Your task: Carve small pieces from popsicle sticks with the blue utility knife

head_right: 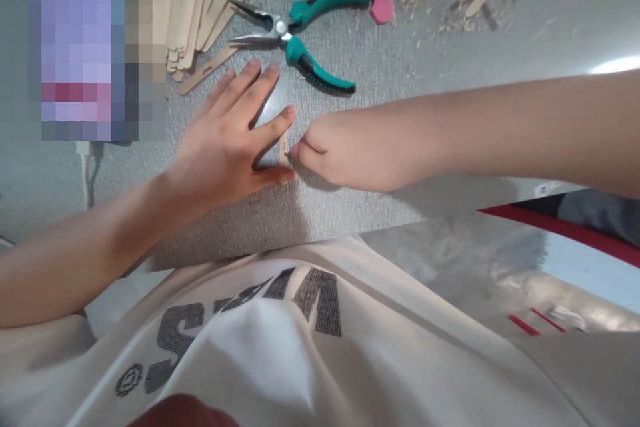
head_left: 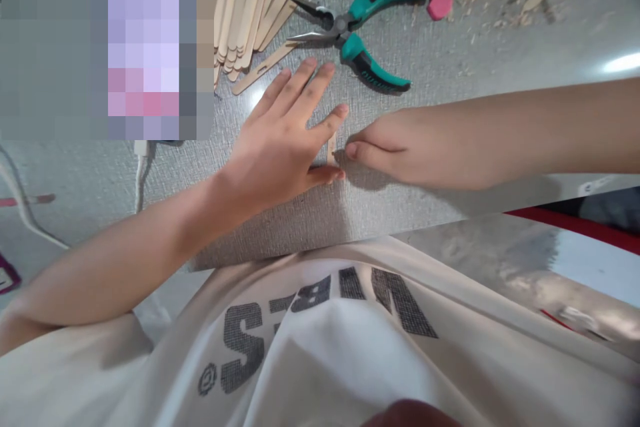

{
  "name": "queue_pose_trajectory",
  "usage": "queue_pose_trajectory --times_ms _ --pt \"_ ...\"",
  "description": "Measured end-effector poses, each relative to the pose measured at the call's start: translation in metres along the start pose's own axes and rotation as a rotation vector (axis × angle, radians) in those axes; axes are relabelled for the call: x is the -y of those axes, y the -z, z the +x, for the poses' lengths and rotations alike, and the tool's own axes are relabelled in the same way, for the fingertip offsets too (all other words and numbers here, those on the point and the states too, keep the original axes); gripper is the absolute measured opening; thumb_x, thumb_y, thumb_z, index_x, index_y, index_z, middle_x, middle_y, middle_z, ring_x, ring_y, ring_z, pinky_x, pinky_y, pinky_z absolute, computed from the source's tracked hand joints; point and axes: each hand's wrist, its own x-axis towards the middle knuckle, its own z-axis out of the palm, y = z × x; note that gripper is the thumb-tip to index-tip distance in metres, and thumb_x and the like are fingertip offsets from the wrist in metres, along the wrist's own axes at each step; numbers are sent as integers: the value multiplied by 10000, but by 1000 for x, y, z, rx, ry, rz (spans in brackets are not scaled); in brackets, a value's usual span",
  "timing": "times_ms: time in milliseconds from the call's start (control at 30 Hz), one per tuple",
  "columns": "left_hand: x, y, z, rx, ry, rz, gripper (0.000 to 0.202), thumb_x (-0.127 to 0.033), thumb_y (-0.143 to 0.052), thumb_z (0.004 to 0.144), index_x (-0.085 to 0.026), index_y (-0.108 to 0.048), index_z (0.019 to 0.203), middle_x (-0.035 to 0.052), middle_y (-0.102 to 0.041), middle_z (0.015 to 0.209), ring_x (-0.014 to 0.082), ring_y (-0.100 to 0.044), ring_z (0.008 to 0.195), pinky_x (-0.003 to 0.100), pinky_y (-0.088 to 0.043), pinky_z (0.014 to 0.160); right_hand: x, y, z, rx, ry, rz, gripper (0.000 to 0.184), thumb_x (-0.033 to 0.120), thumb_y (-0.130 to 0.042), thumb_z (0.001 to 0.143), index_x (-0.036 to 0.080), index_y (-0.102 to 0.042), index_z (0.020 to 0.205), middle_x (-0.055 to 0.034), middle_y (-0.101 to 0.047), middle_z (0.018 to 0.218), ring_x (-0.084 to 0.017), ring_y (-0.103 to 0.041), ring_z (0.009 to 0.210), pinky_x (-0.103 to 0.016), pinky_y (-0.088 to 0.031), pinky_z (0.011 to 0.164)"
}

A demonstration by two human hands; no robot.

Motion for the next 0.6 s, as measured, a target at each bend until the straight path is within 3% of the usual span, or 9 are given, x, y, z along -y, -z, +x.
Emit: queue_pose_trajectory --times_ms 100,167,267,367,433,500,567,600 --pt "-5 5 1 33 -9 50 747 -370 -955 865 -299 -689 1560 165 -550 1778 487 -371 1750 791 -281 1431 5 0 -2 323 -9 -205 485 229 -524 1205 186 -684 750 45 -432 574 -116 -429 569 -355 -434 727" --pt "-6 5 2 39 -8 66 714 -420 -925 903 -280 -680 1558 175 -540 1785 472 -381 1749 773 -304 1427 12 1 -4 416 -40 -310 470 196 -444 1209 186 -699 814 25 -468 599 -142 -471 591 -372 -444 748" --pt "-2 -4 2 6 -17 27 739 -454 -961 866 -255 -681 1520 190 -523 1796 483 -392 1739 776 -321 1411 19 0 -7 399 -75 -313 325 107 -534 1118 198 -722 868 24 -469 578 -165 -478 574 -373 -424 728" --pt "8 -20 4 -102 -23 -107 737 -517 -1009 799 -269 -713 1425 169 -578 1749 501 -430 1709 826 -300 1390 14 -9 -9 334 -40 -326 253 52 -600 1037 202 -741 890 59 -416 537 -133 -394 518 -353 -378 694" --pt "15 -29 6 -164 -11 -178 733 -530 -1038 755 -281 -738 1376 164 -610 1719 503 -456 1688 827 -282 1393 9 -15 -8 301 35 -338 301 81 -540 1074 204 -767 919 78 -415 535 -105 -365 506 -341 -363 695" --pt "22 -33 7 -148 -38 -180 758 -513 -1052 731 -278 -751 1386 182 -604 1721 517 -440 1692 824 -277 1391 6 -18 -6 259 125 -350 428 108 -411 1124 208 -793 959 89 -400 535 -94 -366 515 -341 -361 712" --pt "27 -32 9 -103 -69 -146 755 -519 -1036 741 -297 -760 1407 180 -597 1726 523 -423 1700 815 -282 1389 10 -14 -6 273 194 -381 358 11 -498 1009 182 -788 889 81 -445 557 -97 -381 563 -347 -345 733" --pt "29 -30 10 -91 -72 -135 738 -547 -1018 754 -317 -764 1408 167 -603 1721 519 -434 1694 806 -281 1392 14 -11 -8 318 297 -439 288 -27 -581 924 173 -782 872 67 -512 595 -110 -412 593 -350 -328 732"
